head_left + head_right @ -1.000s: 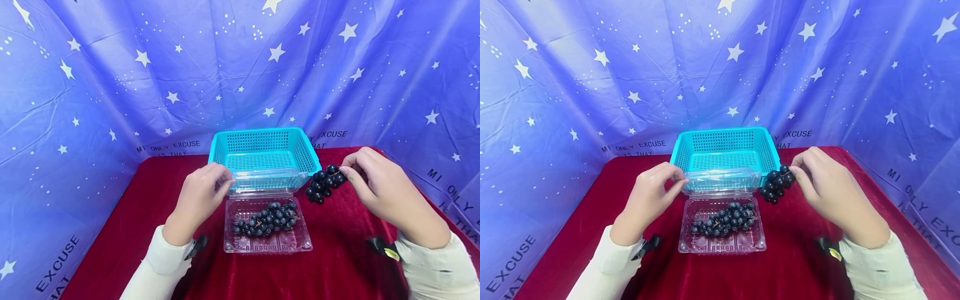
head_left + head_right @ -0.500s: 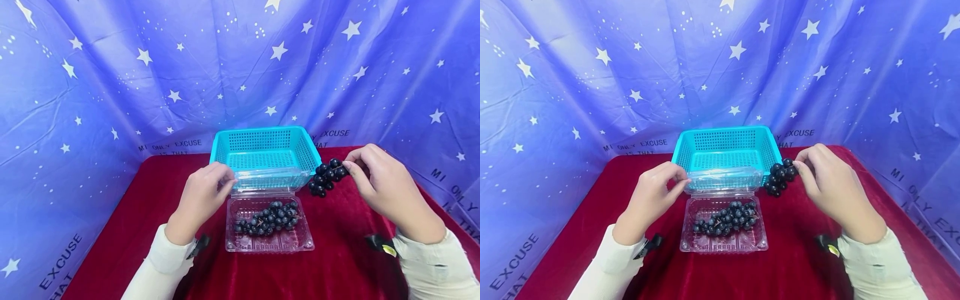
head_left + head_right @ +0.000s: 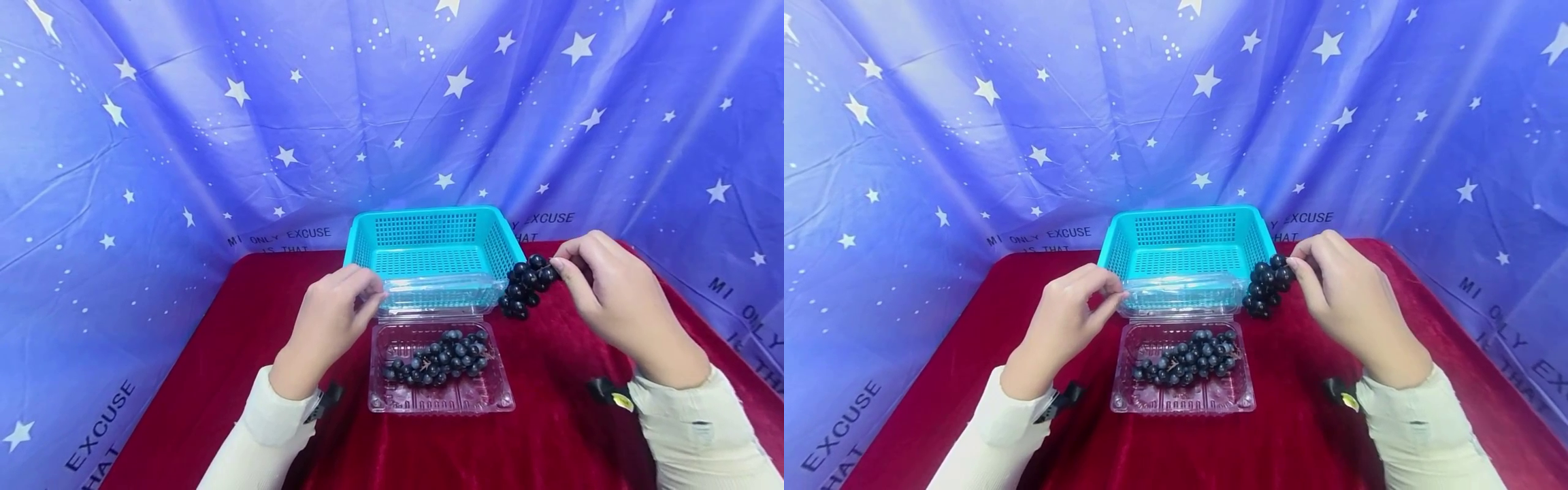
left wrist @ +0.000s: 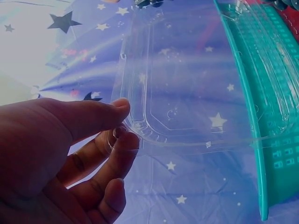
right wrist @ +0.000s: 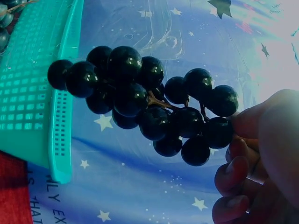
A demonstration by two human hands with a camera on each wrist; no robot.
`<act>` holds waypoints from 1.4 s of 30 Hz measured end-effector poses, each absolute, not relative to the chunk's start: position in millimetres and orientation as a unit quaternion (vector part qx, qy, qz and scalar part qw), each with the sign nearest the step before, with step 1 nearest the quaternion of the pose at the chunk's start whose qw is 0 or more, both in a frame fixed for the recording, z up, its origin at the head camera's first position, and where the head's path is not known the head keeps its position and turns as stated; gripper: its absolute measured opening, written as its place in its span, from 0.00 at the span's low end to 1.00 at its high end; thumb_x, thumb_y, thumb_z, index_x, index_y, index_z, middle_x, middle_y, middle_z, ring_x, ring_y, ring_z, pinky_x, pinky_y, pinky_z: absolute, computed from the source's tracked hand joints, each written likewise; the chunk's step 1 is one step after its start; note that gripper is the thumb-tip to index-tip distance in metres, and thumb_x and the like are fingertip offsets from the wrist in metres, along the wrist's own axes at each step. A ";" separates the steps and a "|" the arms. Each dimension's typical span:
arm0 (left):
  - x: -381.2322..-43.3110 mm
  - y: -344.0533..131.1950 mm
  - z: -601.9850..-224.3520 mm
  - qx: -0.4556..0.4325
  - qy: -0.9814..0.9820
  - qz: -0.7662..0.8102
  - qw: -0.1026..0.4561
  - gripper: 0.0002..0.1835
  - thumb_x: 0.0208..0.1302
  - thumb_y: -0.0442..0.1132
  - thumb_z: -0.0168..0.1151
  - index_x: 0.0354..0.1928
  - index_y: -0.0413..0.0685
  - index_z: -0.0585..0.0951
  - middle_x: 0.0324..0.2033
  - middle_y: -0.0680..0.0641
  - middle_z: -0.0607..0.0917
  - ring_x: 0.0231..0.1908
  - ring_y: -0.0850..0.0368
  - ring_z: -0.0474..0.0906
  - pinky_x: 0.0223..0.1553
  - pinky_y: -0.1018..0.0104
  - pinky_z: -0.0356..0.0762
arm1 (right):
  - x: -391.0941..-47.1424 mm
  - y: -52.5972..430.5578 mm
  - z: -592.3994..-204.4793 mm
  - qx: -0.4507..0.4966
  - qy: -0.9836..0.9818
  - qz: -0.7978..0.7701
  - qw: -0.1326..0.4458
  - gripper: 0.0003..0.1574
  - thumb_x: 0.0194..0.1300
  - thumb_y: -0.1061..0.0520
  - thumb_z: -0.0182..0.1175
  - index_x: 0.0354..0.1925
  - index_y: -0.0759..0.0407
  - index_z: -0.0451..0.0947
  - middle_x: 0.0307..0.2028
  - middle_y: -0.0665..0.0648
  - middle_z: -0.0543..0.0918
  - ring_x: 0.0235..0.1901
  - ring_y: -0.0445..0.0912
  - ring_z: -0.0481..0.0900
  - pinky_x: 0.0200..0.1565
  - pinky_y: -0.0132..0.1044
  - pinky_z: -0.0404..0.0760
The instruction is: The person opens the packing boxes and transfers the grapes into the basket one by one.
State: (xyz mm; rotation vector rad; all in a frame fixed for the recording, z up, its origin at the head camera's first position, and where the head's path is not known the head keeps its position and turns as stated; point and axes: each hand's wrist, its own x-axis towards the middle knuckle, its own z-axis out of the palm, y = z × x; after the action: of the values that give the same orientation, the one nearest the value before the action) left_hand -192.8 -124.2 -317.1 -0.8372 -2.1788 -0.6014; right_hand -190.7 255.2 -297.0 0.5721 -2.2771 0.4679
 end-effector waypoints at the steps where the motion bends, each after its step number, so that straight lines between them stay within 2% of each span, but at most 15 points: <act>1: -192.8 -124.6 -317.2 -0.324 -0.844 -0.233 0.358 0.07 0.63 0.38 0.75 0.33 0.51 0.83 0.28 0.54 0.83 0.27 0.58 0.81 0.29 0.67 0.80 | -191.8 254.5 -295.9 0.222 -0.886 0.182 0.364 0.08 0.66 0.63 0.66 0.43 0.58 0.81 0.35 0.50 0.79 0.31 0.37 0.65 0.35 0.33 0.64; 17: -191.5 -128.7 -317.8 -0.318 -0.845 -0.231 0.363 0.05 0.62 0.37 0.75 0.35 0.51 0.86 0.30 0.54 0.84 0.27 0.57 0.80 0.29 0.66 0.79 | -215.5 239.6 -286.0 0.194 -0.892 0.222 0.344 0.04 0.73 0.57 0.62 0.43 0.55 0.82 0.36 0.50 0.80 0.31 0.41 0.67 0.36 0.34 0.63; 24: -191.7 -124.8 -315.7 -0.320 -0.848 -0.222 0.358 0.03 0.64 0.38 0.74 0.36 0.53 0.87 0.32 0.55 0.86 0.26 0.59 0.79 0.28 0.65 0.77 | -220.2 241.6 -293.1 0.186 -0.891 0.225 0.348 0.03 0.73 0.58 0.63 0.42 0.56 0.82 0.34 0.51 0.79 0.31 0.43 0.68 0.36 0.34 0.63; 31: -189.2 -122.7 -315.2 -0.325 -0.843 -0.227 0.363 0.05 0.62 0.37 0.75 0.35 0.53 0.87 0.33 0.55 0.87 0.27 0.58 0.79 0.29 0.65 0.78 | -224.6 241.5 -298.3 0.183 -0.892 0.222 0.348 0.05 0.74 0.58 0.62 0.43 0.59 0.82 0.35 0.53 0.79 0.31 0.45 0.70 0.36 0.36 0.64; 42: -190.6 -126.8 -315.5 -0.321 -0.850 -0.224 0.353 0.05 0.63 0.38 0.75 0.37 0.53 0.87 0.35 0.55 0.88 0.29 0.59 0.80 0.31 0.66 0.80 | -231.4 234.8 -304.5 0.186 -0.880 0.223 0.377 0.05 0.72 0.59 0.64 0.42 0.61 0.82 0.31 0.54 0.78 0.27 0.44 0.67 0.33 0.34 0.63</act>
State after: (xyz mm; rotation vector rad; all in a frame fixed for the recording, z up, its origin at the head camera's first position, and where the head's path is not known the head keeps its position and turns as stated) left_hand -190.6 -126.8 -315.5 -0.8314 -2.1987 -0.5785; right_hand -231.4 234.8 -304.5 0.4753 -2.2500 0.5693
